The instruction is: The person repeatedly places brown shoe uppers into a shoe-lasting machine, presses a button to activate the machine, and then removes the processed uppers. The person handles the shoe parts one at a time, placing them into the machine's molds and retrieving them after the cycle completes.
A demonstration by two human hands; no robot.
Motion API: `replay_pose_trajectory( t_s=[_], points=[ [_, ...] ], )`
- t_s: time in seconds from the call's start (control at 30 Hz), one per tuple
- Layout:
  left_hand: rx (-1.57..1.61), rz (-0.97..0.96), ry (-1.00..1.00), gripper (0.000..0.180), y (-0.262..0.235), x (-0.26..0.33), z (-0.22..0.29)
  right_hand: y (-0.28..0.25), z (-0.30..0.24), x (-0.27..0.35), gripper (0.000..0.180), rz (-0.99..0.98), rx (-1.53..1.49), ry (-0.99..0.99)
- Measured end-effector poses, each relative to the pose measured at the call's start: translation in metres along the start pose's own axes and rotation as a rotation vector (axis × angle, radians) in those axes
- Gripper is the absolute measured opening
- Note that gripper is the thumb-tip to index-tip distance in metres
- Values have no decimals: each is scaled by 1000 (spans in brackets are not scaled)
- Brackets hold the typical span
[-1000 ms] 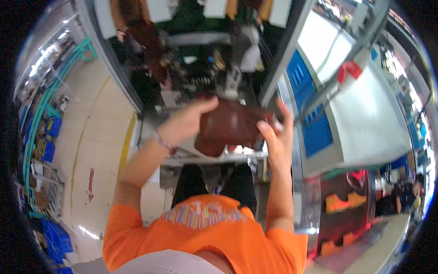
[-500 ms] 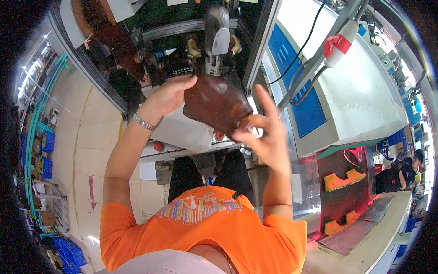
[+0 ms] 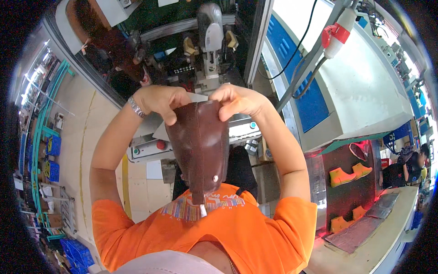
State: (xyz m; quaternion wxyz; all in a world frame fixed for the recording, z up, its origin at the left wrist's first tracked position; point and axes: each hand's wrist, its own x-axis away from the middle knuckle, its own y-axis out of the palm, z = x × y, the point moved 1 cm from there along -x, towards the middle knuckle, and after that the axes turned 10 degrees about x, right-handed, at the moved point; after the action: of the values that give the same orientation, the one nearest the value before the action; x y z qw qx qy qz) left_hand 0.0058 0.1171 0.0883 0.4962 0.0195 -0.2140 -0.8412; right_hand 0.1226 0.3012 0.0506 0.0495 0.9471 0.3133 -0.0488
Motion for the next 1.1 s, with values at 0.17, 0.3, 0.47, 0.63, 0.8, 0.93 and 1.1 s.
replay_pose_trajectory(
  t_s=[0.17,0.3,0.47,0.63,0.8,0.93,1.1],
  points=[
    [100,94,120,61,2,3,-14,18,22,-12,40,-23,-226,-19],
    [-7,265,125,63,15,2,-17,11,44,7,44,59,-212,4],
    [-36,342,37,51,22,-5,-2,12,5,5,52,1,-137,34],
    [-7,273,127,52,26,-11,5,18,-39,-3,40,118,-7,121],
    [-26,365,419,35,26,-11,10,8,-21,-4,39,237,-40,-53],
    [376,568,694,29,7,3,0,-2,-9,4,48,846,762,-258],
    [505,736,778,27,11,9,-18,38,-12,56,46,1198,195,-547]
  ],
)
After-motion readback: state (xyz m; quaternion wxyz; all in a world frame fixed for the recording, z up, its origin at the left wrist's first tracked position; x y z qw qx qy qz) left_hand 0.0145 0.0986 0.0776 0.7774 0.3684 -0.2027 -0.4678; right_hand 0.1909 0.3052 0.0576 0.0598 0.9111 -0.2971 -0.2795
